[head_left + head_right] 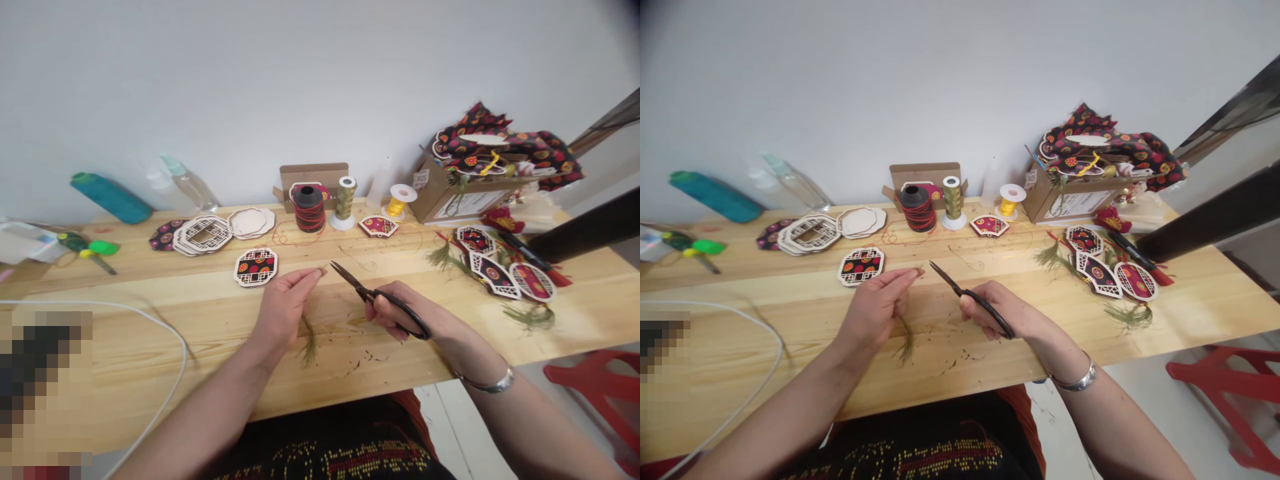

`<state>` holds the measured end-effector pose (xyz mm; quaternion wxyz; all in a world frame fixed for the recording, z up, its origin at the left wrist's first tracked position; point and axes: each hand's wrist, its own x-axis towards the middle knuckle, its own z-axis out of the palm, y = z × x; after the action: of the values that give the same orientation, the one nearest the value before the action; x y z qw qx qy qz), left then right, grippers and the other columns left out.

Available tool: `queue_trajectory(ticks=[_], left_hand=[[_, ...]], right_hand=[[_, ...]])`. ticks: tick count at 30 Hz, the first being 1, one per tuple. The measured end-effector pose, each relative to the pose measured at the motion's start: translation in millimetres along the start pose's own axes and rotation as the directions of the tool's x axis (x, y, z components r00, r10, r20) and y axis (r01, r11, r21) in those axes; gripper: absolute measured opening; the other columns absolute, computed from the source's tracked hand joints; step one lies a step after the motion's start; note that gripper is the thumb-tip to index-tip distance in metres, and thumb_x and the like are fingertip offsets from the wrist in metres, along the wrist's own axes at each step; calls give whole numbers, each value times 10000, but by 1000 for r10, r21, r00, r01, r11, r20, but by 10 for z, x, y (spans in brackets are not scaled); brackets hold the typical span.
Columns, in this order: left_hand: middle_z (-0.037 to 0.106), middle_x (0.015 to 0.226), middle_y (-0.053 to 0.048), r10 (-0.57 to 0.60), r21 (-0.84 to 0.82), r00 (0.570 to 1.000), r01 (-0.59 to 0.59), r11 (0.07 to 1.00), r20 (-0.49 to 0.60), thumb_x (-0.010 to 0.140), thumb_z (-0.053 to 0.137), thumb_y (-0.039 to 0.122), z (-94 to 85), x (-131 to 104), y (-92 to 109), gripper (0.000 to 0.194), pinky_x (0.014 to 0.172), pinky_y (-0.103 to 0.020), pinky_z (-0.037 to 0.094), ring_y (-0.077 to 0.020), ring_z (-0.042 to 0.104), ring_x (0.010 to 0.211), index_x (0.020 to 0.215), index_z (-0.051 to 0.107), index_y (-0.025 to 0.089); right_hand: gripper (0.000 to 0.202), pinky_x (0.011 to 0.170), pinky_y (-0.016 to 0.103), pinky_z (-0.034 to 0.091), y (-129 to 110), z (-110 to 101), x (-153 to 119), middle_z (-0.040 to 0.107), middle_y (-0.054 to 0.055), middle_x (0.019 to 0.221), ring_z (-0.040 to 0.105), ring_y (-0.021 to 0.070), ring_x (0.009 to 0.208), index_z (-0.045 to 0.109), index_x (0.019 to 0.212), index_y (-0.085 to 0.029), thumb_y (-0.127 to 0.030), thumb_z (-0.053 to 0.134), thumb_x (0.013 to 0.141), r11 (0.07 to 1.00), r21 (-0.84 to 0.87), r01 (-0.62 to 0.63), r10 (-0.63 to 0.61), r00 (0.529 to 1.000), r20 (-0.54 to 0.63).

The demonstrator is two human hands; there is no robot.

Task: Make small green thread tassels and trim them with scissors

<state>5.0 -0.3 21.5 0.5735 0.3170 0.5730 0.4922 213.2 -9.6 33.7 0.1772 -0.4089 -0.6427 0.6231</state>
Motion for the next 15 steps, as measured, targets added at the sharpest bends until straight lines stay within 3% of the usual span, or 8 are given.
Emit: queue_trajectory(ticks=[5,9,12,15], left_hand=[[471,477,77,18,-191,998,-28,981,-52,617,746,286,-36,67,6,268,378,-194,154,-10,228,378,817,691,116],[372,437,103,-12,-213,999,4,977,-37,608,758,280,-37,66,5,304,377,-178,158,-9,219,380,839,688,95],[310,415,116,-14,-216,999,7,976,-32,605,762,292,-36,58,-3,323,375,-174,160,-13,216,379,846,691,89],[305,411,115,-16,-219,999,8,976,-35,601,763,295,-34,56,-4,325,372,-173,163,-16,224,375,843,692,91]], right_hand=[[603,422,210,256,-73,-15,-44,420,-30,516,340,63,459,512,648,-145,-736,432,738,953,-300,-49,86,990,110],[568,436,220,230,-152,120,-94,469,-23,493,339,65,457,524,549,-151,-709,621,597,810,-584,-51,159,978,136],[517,444,221,239,-249,227,-163,513,-23,487,339,61,438,550,532,-156,-657,674,566,757,-653,13,140,973,181],[333,463,208,262,-341,217,-221,563,-29,523,362,61,450,596,598,-170,-489,674,655,748,-659,75,100,969,224]])
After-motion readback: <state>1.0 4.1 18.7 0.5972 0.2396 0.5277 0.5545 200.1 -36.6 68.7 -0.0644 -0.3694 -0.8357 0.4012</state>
